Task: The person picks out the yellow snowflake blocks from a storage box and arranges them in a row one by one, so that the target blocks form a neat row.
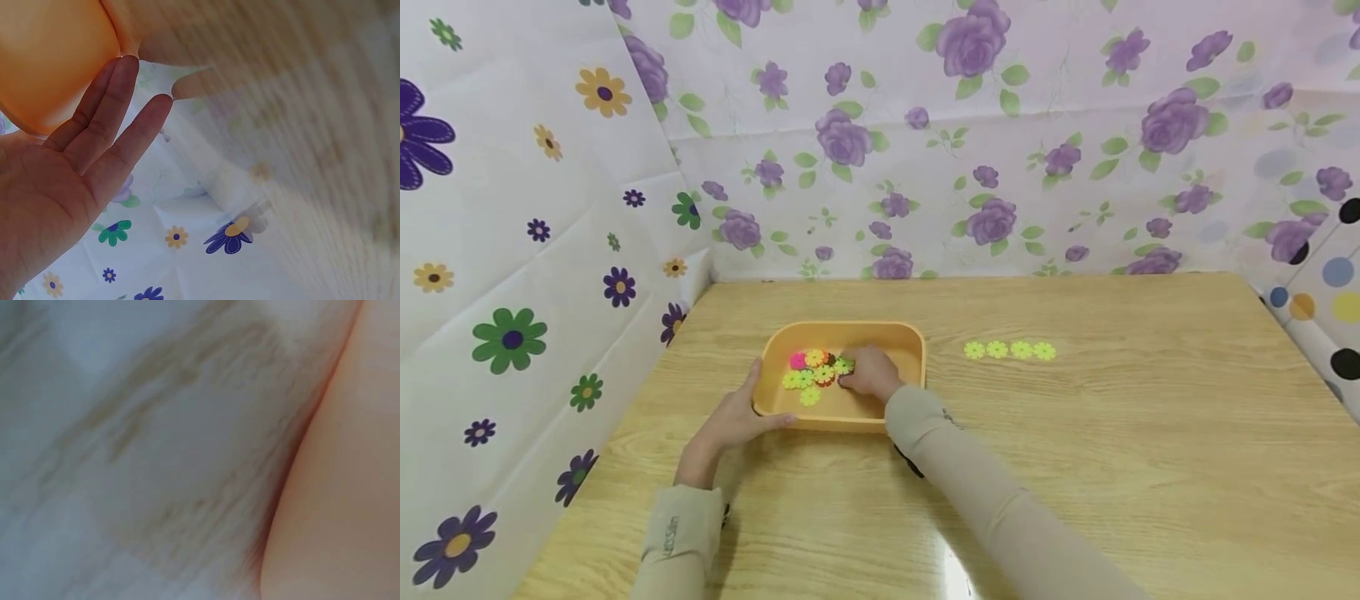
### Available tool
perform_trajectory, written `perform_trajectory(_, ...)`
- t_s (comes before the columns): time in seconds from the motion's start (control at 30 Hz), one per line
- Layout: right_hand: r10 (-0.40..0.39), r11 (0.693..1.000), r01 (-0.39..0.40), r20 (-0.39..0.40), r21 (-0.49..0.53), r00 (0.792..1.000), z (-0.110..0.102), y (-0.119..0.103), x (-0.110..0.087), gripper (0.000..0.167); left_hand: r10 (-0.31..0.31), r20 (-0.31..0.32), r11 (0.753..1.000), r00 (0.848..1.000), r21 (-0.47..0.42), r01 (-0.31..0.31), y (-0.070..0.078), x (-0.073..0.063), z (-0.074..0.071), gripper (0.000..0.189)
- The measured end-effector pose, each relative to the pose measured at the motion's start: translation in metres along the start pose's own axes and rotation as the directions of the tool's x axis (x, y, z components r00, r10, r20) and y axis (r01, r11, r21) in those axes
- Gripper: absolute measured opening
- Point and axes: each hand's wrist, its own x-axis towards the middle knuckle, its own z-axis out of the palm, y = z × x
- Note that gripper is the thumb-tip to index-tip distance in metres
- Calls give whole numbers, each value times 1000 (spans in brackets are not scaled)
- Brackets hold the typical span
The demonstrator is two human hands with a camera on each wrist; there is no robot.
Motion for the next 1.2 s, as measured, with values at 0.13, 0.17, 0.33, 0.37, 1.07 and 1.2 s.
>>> perform_trajectory(0.13, 61, 998, -61, 4, -15, 998, 2, 0, 2, 41, 10, -9, 1000, 1000, 4, -10, 0, -1, 1, 119)
perform_trajectory(0.17, 77, 997, -77, 2, -8, 997, 1, 0, 3, 40, 14, -12, 1000, 1000, 0, -14, 0, -1, 1, 119)
perform_trajectory(0.33, 131, 990, -130, -15, 46, 991, 0, 0, 5, 38, 33, -20, 999, 999, 2, -33, 1, -2, 0, 119)
perform_trajectory(0.37, 135, 990, -133, -17, 52, 991, 0, 0, 5, 38, 34, -20, 999, 999, 2, -34, 2, -2, 0, 119)
perform_trajectory(1.07, 108, 959, -85, -70, 269, 992, 0, 3, 6, 28, 15, -15, 1000, 1000, -12, -15, 2, -3, 1, 117)
perform_trajectory(1.2, 100, 930, -69, -66, 362, 993, 0, 3, 6, 30, 11, -12, 1000, 1000, -11, -11, 1, -2, 1, 118)
